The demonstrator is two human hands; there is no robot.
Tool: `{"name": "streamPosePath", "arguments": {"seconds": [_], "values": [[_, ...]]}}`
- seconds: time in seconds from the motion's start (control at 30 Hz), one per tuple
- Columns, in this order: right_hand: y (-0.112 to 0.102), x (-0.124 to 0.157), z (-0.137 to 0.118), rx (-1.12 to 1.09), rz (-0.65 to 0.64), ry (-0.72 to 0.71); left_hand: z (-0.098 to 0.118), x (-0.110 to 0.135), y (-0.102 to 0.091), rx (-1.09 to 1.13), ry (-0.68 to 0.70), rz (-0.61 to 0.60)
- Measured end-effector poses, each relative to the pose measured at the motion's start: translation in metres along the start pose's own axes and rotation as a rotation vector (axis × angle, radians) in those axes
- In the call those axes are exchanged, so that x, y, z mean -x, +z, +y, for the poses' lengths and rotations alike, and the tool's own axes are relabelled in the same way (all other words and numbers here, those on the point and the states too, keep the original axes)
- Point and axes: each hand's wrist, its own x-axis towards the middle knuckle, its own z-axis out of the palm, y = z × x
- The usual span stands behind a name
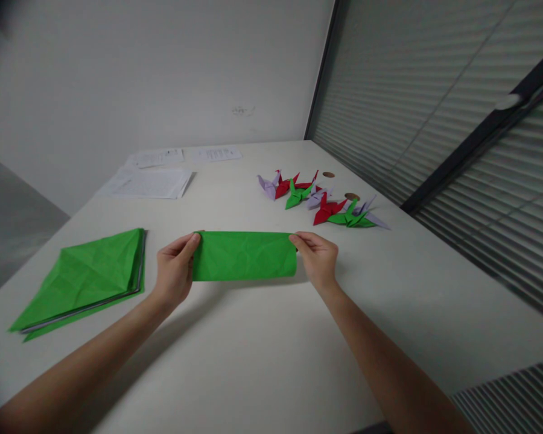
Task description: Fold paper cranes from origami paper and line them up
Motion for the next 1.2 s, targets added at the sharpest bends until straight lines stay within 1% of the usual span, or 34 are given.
{"name": "streamPosePath", "arguments": {"seconds": [0.43, 0.93, 1.2], "values": [[0.0013, -0.0004, 0.0005, -0.001, 0.011, -0.004, 0.0034, 0.0016, 0.0038, -0.006, 0.003, 0.022], [-0.0009, -0.0003, 0.0004, 0.033, -0.049, -0.020, 0.0016, -0.0003, 0.0009, -0.025, 0.035, 0.029], [-0.0012, -0.0005, -0.0010, 0.049, -0.039, -0.018, 0.0015, 0.0001, 0.0011, -0.030, 0.028, 0.025]]}}
